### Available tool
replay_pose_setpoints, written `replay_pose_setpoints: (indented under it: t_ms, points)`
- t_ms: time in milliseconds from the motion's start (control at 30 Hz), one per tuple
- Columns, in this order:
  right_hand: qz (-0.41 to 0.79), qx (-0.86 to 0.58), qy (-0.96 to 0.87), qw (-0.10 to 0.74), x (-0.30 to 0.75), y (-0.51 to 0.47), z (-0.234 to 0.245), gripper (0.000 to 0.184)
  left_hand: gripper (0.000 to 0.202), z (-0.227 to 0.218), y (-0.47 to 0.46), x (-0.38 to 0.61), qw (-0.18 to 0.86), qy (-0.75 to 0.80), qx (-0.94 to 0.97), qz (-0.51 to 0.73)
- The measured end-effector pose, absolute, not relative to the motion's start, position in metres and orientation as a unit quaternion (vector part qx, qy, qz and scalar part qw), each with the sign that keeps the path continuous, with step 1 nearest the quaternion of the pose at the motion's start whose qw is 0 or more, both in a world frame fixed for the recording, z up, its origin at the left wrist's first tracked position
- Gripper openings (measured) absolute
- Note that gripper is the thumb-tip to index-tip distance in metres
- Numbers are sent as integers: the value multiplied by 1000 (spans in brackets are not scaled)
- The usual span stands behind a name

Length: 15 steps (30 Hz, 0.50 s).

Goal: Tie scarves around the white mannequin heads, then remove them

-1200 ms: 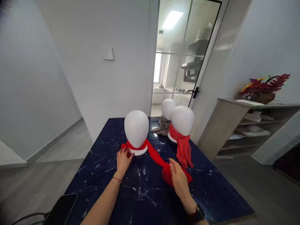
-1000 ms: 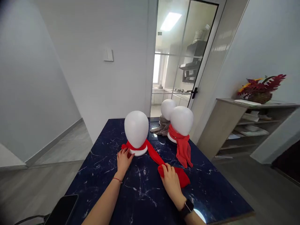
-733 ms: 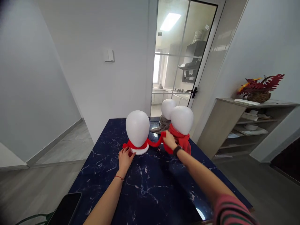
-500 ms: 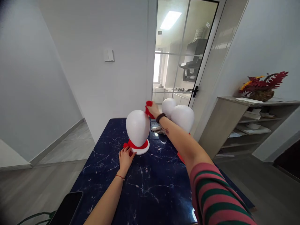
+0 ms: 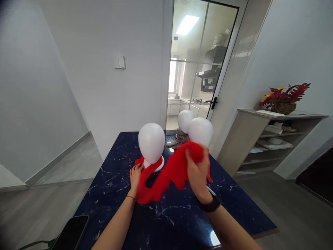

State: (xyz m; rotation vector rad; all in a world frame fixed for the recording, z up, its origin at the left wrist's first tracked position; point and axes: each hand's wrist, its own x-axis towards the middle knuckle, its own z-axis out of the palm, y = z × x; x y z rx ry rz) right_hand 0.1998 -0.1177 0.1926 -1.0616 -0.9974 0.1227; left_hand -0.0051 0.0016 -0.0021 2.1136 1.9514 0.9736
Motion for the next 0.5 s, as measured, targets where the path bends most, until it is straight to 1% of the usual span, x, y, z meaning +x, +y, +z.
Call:
replay_pose_setpoints:
  t_ms: [67, 100, 167, 267, 333, 400, 433, 467, 500]
  points:
    - [-37, -532, -349, 771, 224, -126, 162, 32, 41, -1, 2, -4, 46, 645, 695, 313]
    - [-65, -555, -338, 758, 234, -128, 145, 33, 41, 0, 2, -4, 42, 649, 695, 308]
    - [-52, -600, -421, 678, 246, -128, 108, 30, 41, 0, 2, -3, 35, 653, 695, 299]
    - [20, -619, -593, 515, 253, -121, 51, 22, 42, 1, 1, -3, 34, 655, 697, 288]
    - [35, -638, -630, 442, 255, -116, 19, 28, 43, 0, 0, -4, 36, 656, 698, 285]
    - [31, -674, -629, 387, 257, -110, -1, 37, 44, -1, 0, -4, 37, 656, 698, 284]
    - [30, -686, -627, 368, 257, -108, -5, 38, 44, -1, 1, -3, 37, 657, 697, 284]
    - [32, -691, -626, 359, 257, -104, -4, 36, 44, -1, 1, -3, 35, 658, 696, 284]
    - [37, -688, -624, 368, 258, -100, 1, 31, 44, -1, 2, -3, 33, 659, 695, 284]
